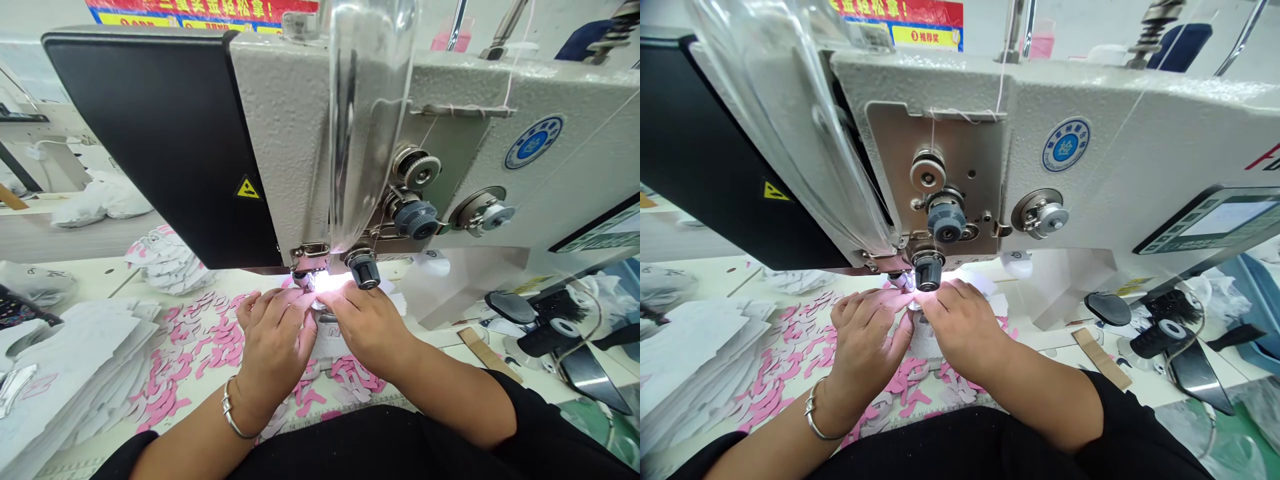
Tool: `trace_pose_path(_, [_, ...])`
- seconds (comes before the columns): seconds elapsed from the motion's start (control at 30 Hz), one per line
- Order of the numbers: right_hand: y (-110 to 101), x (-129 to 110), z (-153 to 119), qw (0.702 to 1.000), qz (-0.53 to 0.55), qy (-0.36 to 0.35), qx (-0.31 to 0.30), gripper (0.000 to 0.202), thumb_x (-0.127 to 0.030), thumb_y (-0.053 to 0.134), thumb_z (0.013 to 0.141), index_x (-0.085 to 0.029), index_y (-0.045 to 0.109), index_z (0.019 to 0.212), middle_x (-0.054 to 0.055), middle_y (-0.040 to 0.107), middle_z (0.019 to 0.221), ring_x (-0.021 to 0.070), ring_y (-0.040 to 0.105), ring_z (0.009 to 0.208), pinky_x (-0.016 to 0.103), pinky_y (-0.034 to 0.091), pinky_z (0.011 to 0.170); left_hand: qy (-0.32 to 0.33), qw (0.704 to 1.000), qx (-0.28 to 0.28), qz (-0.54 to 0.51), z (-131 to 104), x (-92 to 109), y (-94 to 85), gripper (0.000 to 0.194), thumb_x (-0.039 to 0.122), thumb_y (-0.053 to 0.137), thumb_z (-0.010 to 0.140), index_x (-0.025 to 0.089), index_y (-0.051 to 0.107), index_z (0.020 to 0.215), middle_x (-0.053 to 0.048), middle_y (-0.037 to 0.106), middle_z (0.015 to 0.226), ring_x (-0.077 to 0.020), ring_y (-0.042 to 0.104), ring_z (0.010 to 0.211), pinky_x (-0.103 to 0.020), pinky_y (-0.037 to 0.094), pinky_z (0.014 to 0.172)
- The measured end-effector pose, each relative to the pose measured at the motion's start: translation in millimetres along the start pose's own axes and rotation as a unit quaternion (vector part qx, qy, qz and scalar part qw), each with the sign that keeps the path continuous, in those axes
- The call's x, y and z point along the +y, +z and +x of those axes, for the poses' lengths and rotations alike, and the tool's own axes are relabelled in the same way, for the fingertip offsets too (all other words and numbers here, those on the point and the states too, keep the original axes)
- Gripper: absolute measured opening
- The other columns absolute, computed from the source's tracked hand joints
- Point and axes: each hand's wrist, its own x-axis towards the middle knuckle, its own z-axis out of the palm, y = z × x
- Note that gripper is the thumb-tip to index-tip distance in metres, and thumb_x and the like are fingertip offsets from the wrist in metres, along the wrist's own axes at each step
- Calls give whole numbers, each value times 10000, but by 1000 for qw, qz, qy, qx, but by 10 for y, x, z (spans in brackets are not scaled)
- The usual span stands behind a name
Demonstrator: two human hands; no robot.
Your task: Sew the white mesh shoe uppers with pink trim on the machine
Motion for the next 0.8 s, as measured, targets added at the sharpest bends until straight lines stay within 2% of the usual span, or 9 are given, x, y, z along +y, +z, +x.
trace_pose_path(0.27, [-57, -146, 38, 999, -44, 10, -12, 322, -43, 514, 879, -150, 648, 1151, 64, 587, 857, 220, 490, 765, 343, 425, 687, -2, 1000, 10, 7, 12, -33, 14, 242, 115, 665, 819, 216, 652, 1039, -48, 717, 1009, -276, 622, 1003, -497, 376, 956])
trace_pose_path(0.43, [-89, -113, 58, 999, 8, 16, -33, 357, -125, 531, 911, -136, 614, 1258, 97, 610, 969, 239, 536, 899, 355, 476, 797, 4, 1000, 14, 14, 8, -59, 24, 240, 141, 676, 818, 230, 651, 1039, -50, 719, 1022, -281, 626, 1001, -502, 373, 944])
trace_pose_path(0.63, [-163, 71, 152, 983, 120, 89, -110, 300, -297, 586, 933, -276, 671, 1220, 76, 626, 1045, 240, 571, 1018, 431, 482, 955, 8, 1000, 10, 8, -7, -99, 41, 243, 176, 678, 830, 246, 651, 1061, -45, 709, 1021, -277, 638, 1013, -522, 353, 980])
trace_pose_path(0.73, [-144, 149, 153, 975, 157, 109, -116, 318, -385, 611, 917, -290, 679, 1212, 78, 624, 1113, 252, 556, 1110, 456, 474, 1006, 3, 1000, 8, 3, -11, -103, 48, 245, 181, 677, 831, 254, 651, 1063, -45, 706, 1025, -275, 637, 1019, -524, 347, 994])
trace_pose_path(0.8, [-109, 166, 135, 973, 170, 110, -111, 334, -387, 619, 909, -296, 677, 1226, 79, 622, 1142, 248, 555, 1127, 439, 487, 1001, 1, 1000, 7, 1, -13, -100, 49, 242, 178, 670, 833, 252, 649, 1063, -50, 704, 1026, -276, 635, 1019, -524, 349, 993])
